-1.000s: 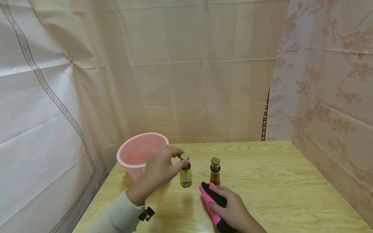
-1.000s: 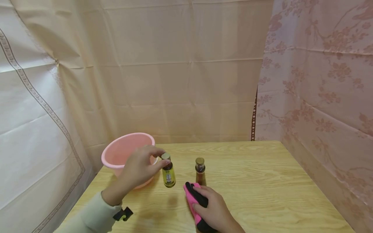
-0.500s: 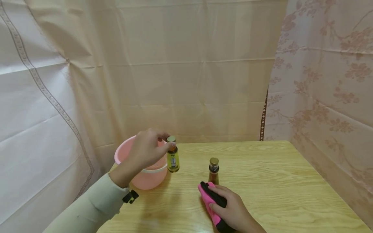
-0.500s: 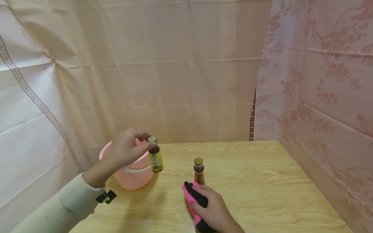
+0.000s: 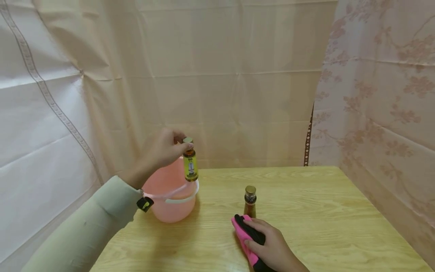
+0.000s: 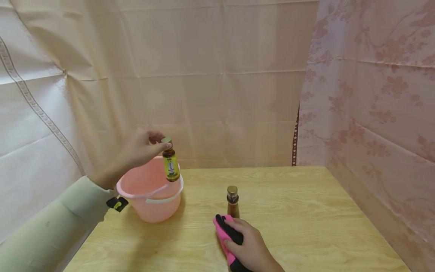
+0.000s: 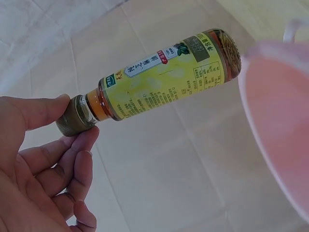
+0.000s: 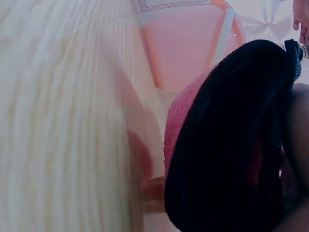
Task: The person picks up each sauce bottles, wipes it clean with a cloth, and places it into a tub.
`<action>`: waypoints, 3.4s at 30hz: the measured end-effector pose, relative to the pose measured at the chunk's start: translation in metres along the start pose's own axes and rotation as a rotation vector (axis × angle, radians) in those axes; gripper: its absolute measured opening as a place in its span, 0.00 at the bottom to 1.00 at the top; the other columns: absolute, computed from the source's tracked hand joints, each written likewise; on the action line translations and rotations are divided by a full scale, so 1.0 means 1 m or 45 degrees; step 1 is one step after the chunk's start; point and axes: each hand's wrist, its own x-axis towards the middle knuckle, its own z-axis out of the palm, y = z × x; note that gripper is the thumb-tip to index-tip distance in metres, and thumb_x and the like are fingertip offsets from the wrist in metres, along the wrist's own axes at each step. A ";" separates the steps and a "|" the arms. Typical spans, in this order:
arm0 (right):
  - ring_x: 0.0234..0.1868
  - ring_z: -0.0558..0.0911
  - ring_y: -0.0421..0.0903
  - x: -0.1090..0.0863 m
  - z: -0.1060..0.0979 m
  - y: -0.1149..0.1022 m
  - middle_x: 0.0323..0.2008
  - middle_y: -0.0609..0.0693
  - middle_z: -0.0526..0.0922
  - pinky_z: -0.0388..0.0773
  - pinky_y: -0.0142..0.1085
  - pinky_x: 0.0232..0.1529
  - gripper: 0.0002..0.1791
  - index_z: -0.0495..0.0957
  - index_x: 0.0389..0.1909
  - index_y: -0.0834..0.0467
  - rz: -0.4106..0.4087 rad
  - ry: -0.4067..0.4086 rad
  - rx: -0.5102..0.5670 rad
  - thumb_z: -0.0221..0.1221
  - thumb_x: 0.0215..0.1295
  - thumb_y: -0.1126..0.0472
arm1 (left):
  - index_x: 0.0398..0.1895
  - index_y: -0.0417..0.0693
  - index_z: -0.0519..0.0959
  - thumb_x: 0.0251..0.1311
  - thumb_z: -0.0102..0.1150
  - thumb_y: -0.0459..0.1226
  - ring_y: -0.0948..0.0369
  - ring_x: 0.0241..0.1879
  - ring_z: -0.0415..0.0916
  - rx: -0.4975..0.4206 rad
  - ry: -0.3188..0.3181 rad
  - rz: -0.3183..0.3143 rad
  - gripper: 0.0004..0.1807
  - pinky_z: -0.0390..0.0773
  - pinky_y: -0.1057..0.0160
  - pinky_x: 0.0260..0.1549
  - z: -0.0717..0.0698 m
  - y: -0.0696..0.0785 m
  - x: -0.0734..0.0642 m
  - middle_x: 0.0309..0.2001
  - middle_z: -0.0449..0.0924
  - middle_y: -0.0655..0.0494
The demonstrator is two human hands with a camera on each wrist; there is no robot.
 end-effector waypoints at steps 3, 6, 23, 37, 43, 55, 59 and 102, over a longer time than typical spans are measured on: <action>0.70 0.74 0.58 -0.001 0.000 0.000 0.70 0.49 0.76 0.77 0.57 0.61 0.29 0.76 0.67 0.32 -0.006 0.005 -0.001 0.68 0.65 0.41 | 0.37 0.57 0.89 0.65 0.66 0.50 0.57 0.36 0.80 0.054 0.015 -0.026 0.10 0.75 0.58 0.31 -0.006 -0.003 0.007 0.35 0.88 0.60; 0.70 0.74 0.58 -0.001 0.000 0.001 0.70 0.49 0.76 0.77 0.56 0.61 0.29 0.76 0.68 0.33 -0.018 0.007 -0.004 0.68 0.65 0.41 | 0.40 0.54 0.90 0.65 0.66 0.49 0.56 0.39 0.80 0.081 0.024 -0.051 0.12 0.75 0.57 0.34 -0.012 -0.009 0.014 0.38 0.88 0.57; 0.70 0.74 0.59 0.001 -0.001 0.004 0.71 0.52 0.75 0.79 0.55 0.58 0.29 0.76 0.67 0.32 -0.023 0.004 -0.039 0.69 0.65 0.43 | 0.38 0.49 0.89 0.61 0.69 0.52 0.54 0.38 0.78 0.145 -0.123 -0.210 0.16 0.75 0.58 0.31 -0.030 -0.047 0.040 0.39 0.89 0.53; 0.70 0.74 0.59 0.000 0.000 0.004 0.70 0.52 0.75 0.78 0.57 0.60 0.29 0.76 0.67 0.33 -0.034 -0.014 -0.025 0.69 0.66 0.45 | 0.25 0.49 0.87 0.58 0.72 0.49 0.58 0.29 0.68 0.254 -0.351 -0.238 0.14 0.65 0.60 0.27 -0.029 -0.069 0.051 0.24 0.80 0.59; 0.70 0.74 0.58 0.000 -0.001 0.004 0.70 0.50 0.75 0.77 0.57 0.60 0.29 0.76 0.67 0.32 -0.043 -0.004 -0.049 0.69 0.66 0.45 | 0.30 0.45 0.88 0.56 0.75 0.44 0.53 0.37 0.75 0.194 -0.415 -0.232 0.11 0.75 0.57 0.36 -0.021 -0.078 0.053 0.35 0.87 0.51; 0.70 0.75 0.55 -0.001 0.003 0.006 0.69 0.47 0.77 0.76 0.55 0.61 0.29 0.76 0.67 0.33 -0.064 -0.016 -0.075 0.68 0.66 0.44 | 0.25 0.49 0.88 0.47 0.80 0.48 0.56 0.34 0.76 0.277 -0.533 -0.212 0.13 0.75 0.60 0.32 -0.005 -0.098 0.060 0.31 0.88 0.53; 0.70 0.75 0.58 -0.001 0.002 0.005 0.69 0.49 0.76 0.76 0.58 0.61 0.29 0.76 0.67 0.33 -0.059 -0.016 -0.079 0.68 0.66 0.44 | 0.26 0.48 0.89 0.46 0.81 0.47 0.56 0.33 0.77 0.255 -0.563 -0.190 0.13 0.77 0.60 0.34 0.001 -0.105 0.060 0.30 0.88 0.54; 0.69 0.76 0.52 -0.003 0.003 0.000 0.67 0.46 0.78 0.74 0.57 0.63 0.27 0.79 0.65 0.38 -0.098 -0.018 -0.112 0.69 0.65 0.48 | 0.26 0.50 0.90 0.43 0.86 0.43 0.50 0.35 0.84 0.208 -0.685 -0.266 0.12 0.86 0.52 0.40 0.055 -0.127 0.044 0.29 0.89 0.56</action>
